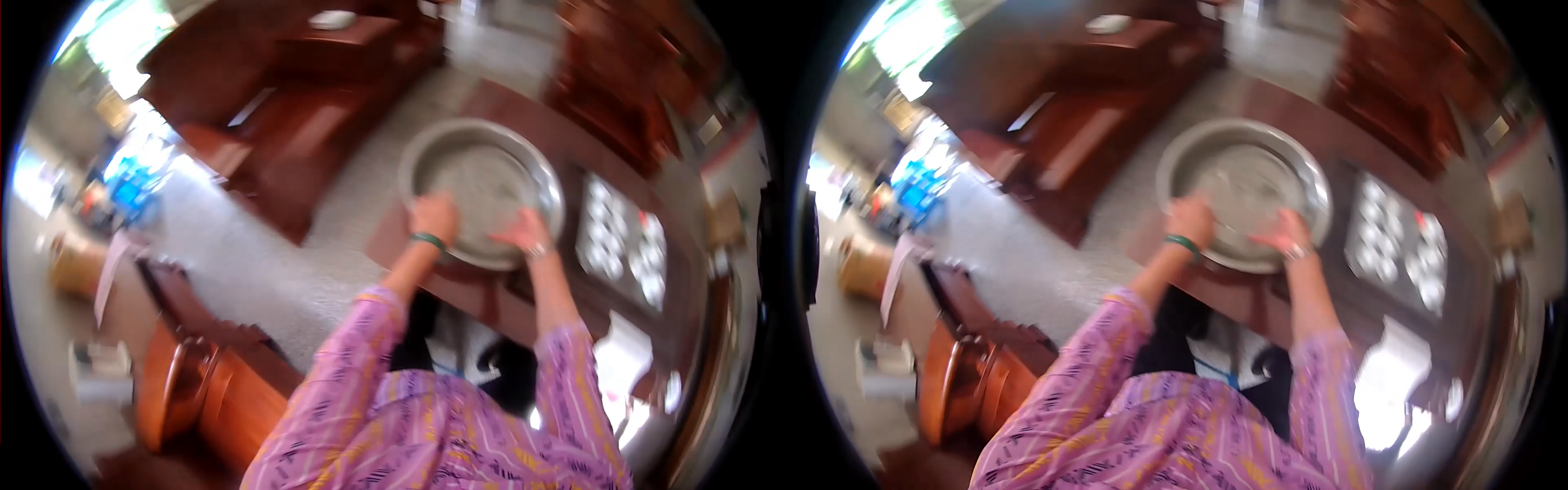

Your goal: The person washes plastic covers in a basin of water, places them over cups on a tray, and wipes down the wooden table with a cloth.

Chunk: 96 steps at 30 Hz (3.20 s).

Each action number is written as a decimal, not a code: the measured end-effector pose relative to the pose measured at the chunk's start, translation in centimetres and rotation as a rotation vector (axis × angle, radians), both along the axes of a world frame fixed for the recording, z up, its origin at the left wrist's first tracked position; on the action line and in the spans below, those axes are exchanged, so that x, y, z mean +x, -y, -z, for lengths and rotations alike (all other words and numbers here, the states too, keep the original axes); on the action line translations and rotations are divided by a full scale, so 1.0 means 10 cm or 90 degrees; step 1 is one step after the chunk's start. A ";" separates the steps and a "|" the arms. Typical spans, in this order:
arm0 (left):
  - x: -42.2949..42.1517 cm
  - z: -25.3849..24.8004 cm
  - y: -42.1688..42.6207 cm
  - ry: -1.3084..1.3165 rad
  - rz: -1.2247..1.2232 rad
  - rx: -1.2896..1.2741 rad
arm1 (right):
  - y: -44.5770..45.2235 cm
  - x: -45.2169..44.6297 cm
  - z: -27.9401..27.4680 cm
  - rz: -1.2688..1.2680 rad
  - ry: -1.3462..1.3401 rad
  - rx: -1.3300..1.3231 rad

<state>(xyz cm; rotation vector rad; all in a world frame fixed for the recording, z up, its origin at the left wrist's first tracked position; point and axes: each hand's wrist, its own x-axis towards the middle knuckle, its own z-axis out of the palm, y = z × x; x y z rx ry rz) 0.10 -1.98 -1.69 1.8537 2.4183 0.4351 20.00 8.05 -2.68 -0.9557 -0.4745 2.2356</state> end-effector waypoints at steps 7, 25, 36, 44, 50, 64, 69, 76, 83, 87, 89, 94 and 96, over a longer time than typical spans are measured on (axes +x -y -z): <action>0.06 -0.06 0.13 0.010 -0.018 0.064 | 0.12 0.06 0.00 -0.038 0.250 0.171; 0.07 -0.06 0.06 -0.010 -0.010 0.009 | 0.20 0.00 0.07 0.025 0.323 0.279; 0.04 -0.08 0.10 -0.030 0.023 0.031 | 0.31 -0.06 -0.07 0.034 0.332 0.304; 0.09 -0.15 0.10 -0.042 -0.002 -0.028 | 0.23 -0.04 0.17 0.035 0.352 0.310; 0.09 -0.18 0.08 -0.045 -0.011 -0.013 | 0.35 -0.12 -0.06 0.080 0.398 0.348; 0.10 -0.12 0.09 -0.031 -0.001 0.018 | 0.25 -0.17 0.27 0.161 0.580 0.514; 0.09 -0.05 0.07 -0.060 -0.012 0.056 | 0.45 -0.20 -0.05 0.174 0.609 0.521; 0.10 -0.11 0.09 -0.055 -0.011 0.018 | 0.32 -0.16 0.17 0.201 0.634 0.589; 0.08 -0.04 0.08 -0.054 -0.010 0.040 | 0.40 -0.17 -0.02 0.160 0.615 0.539; 0.07 -0.07 0.04 -0.045 -0.010 0.044 | 0.37 -0.19 -0.03 0.186 0.573 0.540; 0.07 -0.02 0.08 -0.043 -0.008 0.034 | 0.35 -0.17 0.00 0.163 0.557 0.507; 0.06 -0.08 0.08 -0.015 0.008 0.001 | 0.38 -0.18 -0.04 0.176 0.557 0.492; 0.07 -0.06 0.08 -0.030 0.013 -0.032 | 0.44 -0.20 -0.11 0.211 0.522 0.537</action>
